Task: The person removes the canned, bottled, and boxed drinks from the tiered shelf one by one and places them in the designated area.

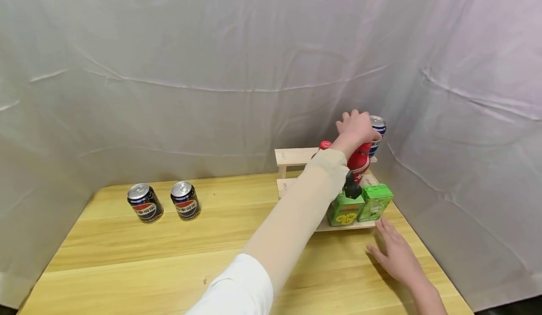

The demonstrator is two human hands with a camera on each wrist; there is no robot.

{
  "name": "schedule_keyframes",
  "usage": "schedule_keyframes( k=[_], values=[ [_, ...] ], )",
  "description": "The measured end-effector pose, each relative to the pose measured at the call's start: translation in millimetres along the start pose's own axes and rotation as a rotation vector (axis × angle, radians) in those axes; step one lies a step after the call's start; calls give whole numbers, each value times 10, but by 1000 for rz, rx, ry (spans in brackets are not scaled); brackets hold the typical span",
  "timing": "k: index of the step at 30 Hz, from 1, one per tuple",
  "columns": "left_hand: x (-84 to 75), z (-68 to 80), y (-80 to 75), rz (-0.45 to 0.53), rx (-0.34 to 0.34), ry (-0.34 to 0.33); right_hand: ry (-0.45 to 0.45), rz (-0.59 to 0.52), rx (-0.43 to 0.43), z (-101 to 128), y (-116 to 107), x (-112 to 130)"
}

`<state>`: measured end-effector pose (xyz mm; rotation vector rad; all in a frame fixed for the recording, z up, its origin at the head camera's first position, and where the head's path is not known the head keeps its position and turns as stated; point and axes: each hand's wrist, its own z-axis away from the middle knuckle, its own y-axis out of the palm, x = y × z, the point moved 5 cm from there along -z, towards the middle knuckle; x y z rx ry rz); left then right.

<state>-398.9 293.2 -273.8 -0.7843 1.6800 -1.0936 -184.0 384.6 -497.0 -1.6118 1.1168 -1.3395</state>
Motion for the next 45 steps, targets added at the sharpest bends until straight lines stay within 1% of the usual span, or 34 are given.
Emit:
schedule_keyframes(
  k=[4, 9, 15, 19, 22, 26, 32, 39, 41, 45],
  values=[
    [2, -39, 17, -55, -12, 6, 0, -1, -1, 7, 21, 3],
    [20, -84, -1, -117, -39, 18, -5, -11, 1, -1, 33, 23],
    [39, -91, -47, -150, -52, 28, -25, -8, -21, -33, 18, 52],
    [46, -89, -59, -180, -67, 51, -30, -14, -20, -49, 28, 70],
    [48, -85, -75, -188, -88, 64, -34, -14, -20, -61, 31, 75],
    [57, -71, -111, -182, -123, 65, -38, -12, -27, -74, 25, 67],
    [44, 6, -216, -184, -150, 71, -21, -23, -12, -45, 19, 33],
    [0, 111, -423, -185, -182, 90, -26, -19, -27, -39, -9, -3],
    [3, 138, -479, -183, -192, 99, -25, -17, -26, -46, -16, -12],
    [34, 194, -567, -161, -235, 133, -20, -13, -21, -53, -21, -32]
  ],
)
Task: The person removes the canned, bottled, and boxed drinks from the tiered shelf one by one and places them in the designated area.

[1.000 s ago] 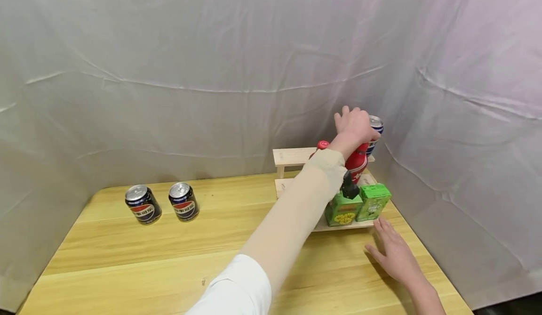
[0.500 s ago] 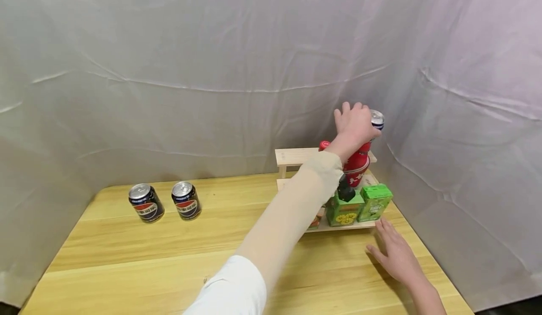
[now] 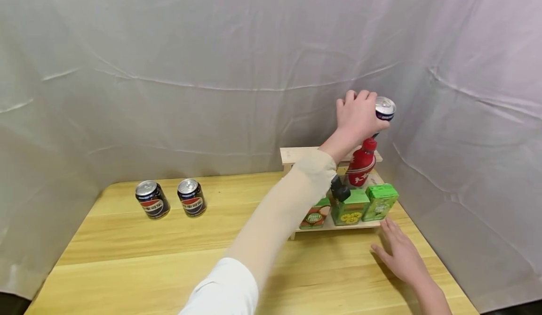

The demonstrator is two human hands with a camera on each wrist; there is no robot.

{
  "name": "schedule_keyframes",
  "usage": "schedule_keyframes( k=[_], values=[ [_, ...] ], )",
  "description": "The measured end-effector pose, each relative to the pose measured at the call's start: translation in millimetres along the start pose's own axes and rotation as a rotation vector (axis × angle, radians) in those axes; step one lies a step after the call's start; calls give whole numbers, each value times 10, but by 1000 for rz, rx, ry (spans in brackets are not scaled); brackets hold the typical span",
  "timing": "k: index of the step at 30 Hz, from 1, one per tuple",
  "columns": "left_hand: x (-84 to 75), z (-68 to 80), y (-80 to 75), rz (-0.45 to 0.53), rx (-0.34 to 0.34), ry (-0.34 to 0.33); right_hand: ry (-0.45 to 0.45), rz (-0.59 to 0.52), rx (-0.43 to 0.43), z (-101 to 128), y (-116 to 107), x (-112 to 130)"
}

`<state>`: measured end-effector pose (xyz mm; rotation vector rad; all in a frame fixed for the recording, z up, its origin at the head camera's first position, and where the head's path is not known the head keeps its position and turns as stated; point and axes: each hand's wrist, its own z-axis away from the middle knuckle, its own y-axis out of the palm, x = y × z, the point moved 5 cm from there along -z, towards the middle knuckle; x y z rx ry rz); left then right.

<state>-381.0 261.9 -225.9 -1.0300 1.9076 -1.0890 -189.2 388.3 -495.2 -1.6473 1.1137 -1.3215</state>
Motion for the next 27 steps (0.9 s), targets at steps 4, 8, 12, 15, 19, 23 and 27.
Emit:
schedule_keyframes(
  k=[4, 8, 12, 15, 19, 23, 27],
  values=[
    [88, 56, -71, 25, -60, 26, -1, 7, -2, -8, 13, -15],
    [202, 110, -137, 30, -129, 40, -5, 10, -2, -26, 31, -23],
    [307, 170, -203, 38, -190, 49, -3, 6, 7, -36, 48, -26],
    [365, 212, -246, 46, -220, 58, -9, 3, -4, -29, 47, -25],
    [455, 256, -304, 57, -284, 66, -20, 3, -32, -24, 34, -20],
    [578, 298, -361, 102, -333, 60, -25, 1, -41, -30, 36, -24],
    [710, 335, -398, 156, -362, 45, -29, -2, -42, -29, 50, -40]
  ],
)
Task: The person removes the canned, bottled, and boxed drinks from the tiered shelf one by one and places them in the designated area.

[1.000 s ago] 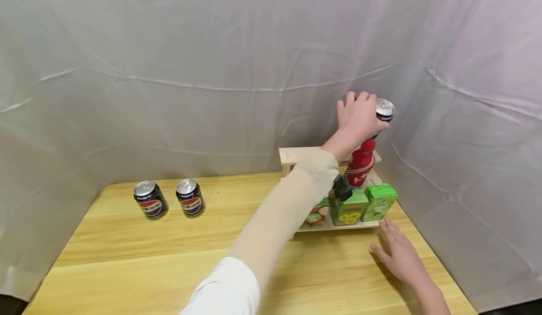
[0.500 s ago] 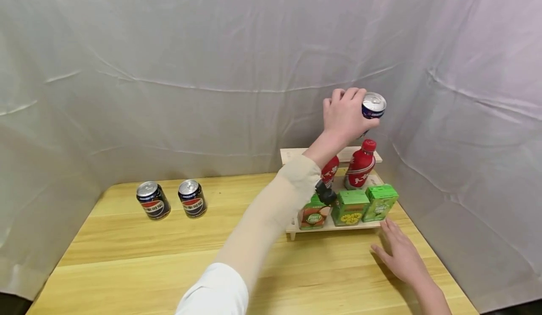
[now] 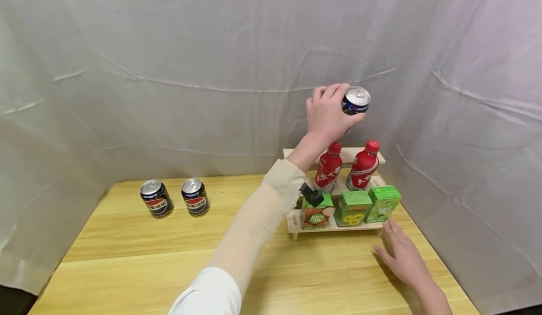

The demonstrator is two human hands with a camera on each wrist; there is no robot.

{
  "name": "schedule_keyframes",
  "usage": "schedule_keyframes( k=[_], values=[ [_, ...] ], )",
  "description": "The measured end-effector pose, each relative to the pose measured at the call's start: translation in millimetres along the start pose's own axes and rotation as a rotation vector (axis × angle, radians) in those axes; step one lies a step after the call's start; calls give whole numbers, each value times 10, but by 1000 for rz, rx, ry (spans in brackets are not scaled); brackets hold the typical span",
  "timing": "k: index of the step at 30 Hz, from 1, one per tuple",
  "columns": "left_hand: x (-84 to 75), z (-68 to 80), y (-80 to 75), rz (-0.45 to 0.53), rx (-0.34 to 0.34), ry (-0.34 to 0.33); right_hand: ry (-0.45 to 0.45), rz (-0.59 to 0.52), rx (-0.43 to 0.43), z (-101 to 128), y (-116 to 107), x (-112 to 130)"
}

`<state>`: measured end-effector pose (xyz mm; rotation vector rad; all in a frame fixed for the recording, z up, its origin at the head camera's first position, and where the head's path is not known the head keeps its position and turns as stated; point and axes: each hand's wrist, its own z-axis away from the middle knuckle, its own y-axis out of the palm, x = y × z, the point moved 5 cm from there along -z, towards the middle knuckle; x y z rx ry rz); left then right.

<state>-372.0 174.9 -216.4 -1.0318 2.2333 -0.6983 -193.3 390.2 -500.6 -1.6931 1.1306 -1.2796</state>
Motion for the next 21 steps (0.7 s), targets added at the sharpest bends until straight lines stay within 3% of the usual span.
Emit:
schedule_keyframes(
  k=[6, 16, 21],
  values=[
    [189, 36, -62, 93, -52, -46, -4, 2, -2, -11, 1, -24],
    [491, 171, -90, 189, -42, -113, 9, -19, 11, -9, 8, -36],
    [618, 256, -124, 211, -46, -110, 9, -20, 15, -13, 15, -40]
  ],
)
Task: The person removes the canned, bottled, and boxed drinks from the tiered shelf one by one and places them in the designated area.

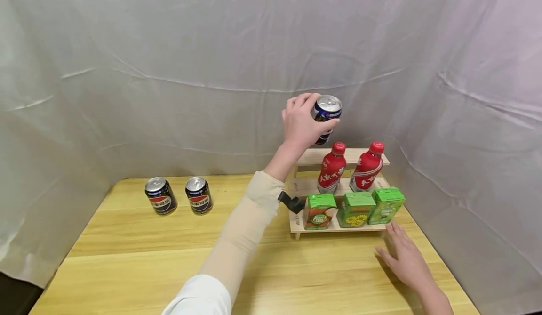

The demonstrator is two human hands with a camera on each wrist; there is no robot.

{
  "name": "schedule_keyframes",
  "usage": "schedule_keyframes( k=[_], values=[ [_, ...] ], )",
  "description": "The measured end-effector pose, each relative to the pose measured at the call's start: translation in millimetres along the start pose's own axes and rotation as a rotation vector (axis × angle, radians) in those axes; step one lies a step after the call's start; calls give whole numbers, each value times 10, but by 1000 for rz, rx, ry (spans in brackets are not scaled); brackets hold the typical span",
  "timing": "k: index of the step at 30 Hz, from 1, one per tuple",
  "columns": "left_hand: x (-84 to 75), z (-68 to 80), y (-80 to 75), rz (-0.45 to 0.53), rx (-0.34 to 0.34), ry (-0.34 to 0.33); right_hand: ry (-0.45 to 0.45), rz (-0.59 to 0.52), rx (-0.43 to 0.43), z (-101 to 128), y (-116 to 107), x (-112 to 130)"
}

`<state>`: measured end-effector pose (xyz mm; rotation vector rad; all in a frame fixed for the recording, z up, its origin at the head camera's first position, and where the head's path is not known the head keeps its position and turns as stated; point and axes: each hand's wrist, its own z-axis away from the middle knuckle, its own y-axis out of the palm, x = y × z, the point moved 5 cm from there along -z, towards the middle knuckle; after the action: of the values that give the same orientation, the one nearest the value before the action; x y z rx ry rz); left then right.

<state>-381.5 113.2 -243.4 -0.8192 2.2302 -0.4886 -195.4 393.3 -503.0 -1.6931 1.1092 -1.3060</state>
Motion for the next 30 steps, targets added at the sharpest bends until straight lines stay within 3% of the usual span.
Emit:
schedule_keyframes(
  k=[7, 17, 30],
  values=[
    [142, 104, -122, 25, -25, 4, -3, -1, 5, -21, 7, -3],
    [341, 319, -263, 15, 5, -24, 5, -14, 19, -18, 6, -9],
    [715, 619, -389, 36, 25, -48, 4, -28, 23, -9, 16, -73]
  ],
)
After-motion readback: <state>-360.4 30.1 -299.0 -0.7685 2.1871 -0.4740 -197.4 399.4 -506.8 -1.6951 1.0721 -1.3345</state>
